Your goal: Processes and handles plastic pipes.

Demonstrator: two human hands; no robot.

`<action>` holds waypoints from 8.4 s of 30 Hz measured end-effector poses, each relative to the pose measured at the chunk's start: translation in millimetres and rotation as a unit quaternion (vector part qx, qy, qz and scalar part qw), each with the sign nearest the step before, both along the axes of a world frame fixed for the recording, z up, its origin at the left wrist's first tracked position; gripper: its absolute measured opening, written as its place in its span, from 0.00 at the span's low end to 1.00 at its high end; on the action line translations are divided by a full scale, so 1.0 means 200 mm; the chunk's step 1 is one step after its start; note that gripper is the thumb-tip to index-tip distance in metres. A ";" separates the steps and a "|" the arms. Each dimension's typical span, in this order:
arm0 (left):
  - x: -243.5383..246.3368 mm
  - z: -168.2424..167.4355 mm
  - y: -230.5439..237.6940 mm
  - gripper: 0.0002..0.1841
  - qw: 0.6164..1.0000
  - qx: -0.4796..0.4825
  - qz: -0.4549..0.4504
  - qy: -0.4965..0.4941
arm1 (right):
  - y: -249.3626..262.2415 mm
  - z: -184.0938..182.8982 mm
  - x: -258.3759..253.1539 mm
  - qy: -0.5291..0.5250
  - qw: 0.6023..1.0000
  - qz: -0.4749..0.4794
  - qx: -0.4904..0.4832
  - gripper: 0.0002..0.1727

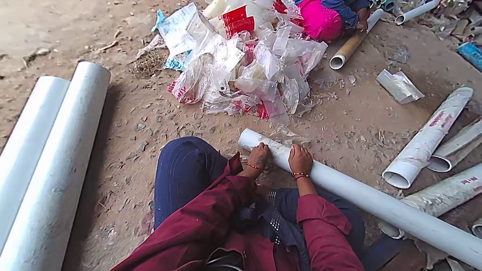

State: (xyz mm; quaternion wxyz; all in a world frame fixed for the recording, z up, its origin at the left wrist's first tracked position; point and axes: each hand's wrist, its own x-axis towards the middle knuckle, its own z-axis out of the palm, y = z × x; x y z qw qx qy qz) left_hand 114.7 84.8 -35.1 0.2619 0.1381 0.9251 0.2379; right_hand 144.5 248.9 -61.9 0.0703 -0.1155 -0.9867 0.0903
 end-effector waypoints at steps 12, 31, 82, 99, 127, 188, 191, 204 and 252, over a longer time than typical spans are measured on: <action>0.00 0.00 -0.01 0.18 0.996 0.047 0.061 0.032 | -0.01 -0.01 0.00 0.020 1.000 0.000 0.001 0.19; 0.00 -0.03 0.03 0.20 0.992 -0.010 -0.019 0.125 | -0.01 0.01 0.00 -0.004 1.000 -0.014 -0.021 0.19; -0.02 0.00 0.01 0.16 0.999 0.034 -0.010 0.019 | 0.00 0.01 0.00 -0.003 0.999 -0.005 -0.050 0.20; 0.01 -0.03 0.05 0.20 0.996 0.067 0.011 0.056 | 0.01 0.03 -0.01 -0.021 0.999 -0.011 -0.046 0.20; 0.06 -0.08 0.08 0.23 0.987 0.080 0.024 0.135 | -0.01 0.07 -0.01 -0.054 0.996 -0.018 -0.062 0.20; -0.04 0.14 -0.01 0.21 0.984 -0.160 -0.084 -0.014 | 0.03 -0.01 -0.04 0.024 0.999 0.008 -0.029 0.19; 0.03 0.18 -0.04 0.21 0.977 -0.185 -0.097 -0.046 | 0.03 0.02 -0.06 -0.002 1.000 0.005 -0.028 0.19; -0.17 0.23 -0.14 0.34 0.977 -0.004 -0.126 0.174 | 0.15 0.11 -0.27 -0.037 0.999 -0.023 -0.016 0.19; -0.12 0.09 0.03 0.34 0.956 -0.025 -0.289 0.034 | 0.13 0.00 -0.19 0.080 0.988 -0.122 0.048 0.20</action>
